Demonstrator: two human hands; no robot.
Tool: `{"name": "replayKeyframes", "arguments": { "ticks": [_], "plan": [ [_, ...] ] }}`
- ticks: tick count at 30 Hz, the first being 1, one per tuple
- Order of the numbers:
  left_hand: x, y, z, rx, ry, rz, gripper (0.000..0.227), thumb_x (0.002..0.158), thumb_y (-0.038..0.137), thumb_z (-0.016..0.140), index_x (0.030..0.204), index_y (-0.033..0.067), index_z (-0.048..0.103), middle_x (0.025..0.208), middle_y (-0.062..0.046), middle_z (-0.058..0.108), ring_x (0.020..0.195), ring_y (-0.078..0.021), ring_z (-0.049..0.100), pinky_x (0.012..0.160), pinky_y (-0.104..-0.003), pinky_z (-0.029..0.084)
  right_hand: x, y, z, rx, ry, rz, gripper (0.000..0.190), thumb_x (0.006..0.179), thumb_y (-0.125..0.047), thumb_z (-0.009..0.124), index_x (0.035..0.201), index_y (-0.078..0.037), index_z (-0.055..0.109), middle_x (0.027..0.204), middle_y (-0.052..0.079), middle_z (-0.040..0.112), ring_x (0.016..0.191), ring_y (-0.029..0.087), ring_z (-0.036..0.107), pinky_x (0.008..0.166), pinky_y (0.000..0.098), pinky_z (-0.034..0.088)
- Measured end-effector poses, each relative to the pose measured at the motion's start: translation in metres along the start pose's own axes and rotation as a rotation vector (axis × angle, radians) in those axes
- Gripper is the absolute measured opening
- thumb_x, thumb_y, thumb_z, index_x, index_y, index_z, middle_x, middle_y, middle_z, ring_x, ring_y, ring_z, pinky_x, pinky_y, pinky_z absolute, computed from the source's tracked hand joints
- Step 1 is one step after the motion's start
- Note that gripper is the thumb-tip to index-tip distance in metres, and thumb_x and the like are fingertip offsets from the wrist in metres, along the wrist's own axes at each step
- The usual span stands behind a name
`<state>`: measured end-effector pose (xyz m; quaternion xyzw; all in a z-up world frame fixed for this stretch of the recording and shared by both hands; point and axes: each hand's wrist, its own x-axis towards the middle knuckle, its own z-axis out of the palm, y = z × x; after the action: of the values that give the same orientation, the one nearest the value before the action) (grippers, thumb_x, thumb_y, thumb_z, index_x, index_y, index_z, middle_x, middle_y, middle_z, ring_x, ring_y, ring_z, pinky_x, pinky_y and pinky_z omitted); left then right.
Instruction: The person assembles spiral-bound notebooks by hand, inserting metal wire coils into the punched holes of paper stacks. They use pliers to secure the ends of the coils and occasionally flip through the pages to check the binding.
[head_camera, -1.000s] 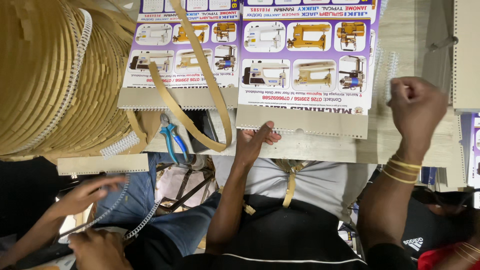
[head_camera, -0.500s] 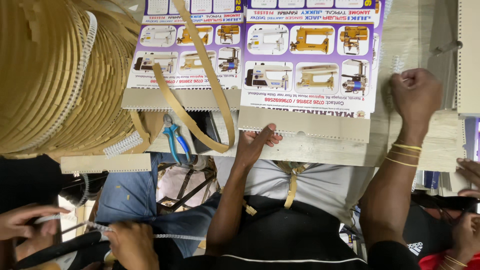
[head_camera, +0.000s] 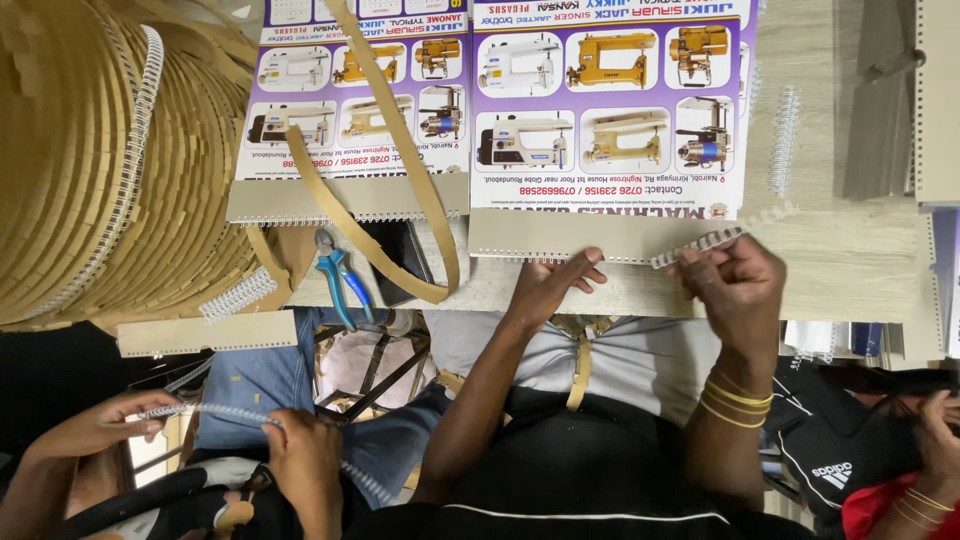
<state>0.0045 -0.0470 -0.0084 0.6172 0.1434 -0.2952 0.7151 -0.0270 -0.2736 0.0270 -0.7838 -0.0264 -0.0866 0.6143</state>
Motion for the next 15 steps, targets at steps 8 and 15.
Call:
{"name": "replayKeyframes", "arguments": {
  "ticks": [8,15],
  "plan": [
    [0.023,-0.037,0.012,-0.297,-0.04,0.21,0.056,0.1,0.042,0.074,0.101,-0.0129,0.067,0.086,-0.027,0.072,0.077,-0.0312,0.076,0.07,-0.034,0.065,-0.029,0.017,0.038,0.239,0.167,0.174,0.017,0.096,0.004,0.068,0.084,0.001,0.056,0.068,0.019,0.067,0.053,0.014,0.062,0.05,0.0242,0.051],
    [0.034,-0.052,0.011,-0.37,-0.043,0.251,0.043,0.101,0.035,0.075,0.099,-0.0072,0.067,0.089,-0.022,0.07,0.074,-0.0325,0.076,0.062,-0.034,0.065,-0.022,0.033,0.034,0.286,0.223,0.124,0.012,0.102,-0.002,0.067,0.096,0.006,0.06,0.076,0.02,0.068,0.058,0.018,0.067,0.054,0.0273,0.055]
  ]
}}
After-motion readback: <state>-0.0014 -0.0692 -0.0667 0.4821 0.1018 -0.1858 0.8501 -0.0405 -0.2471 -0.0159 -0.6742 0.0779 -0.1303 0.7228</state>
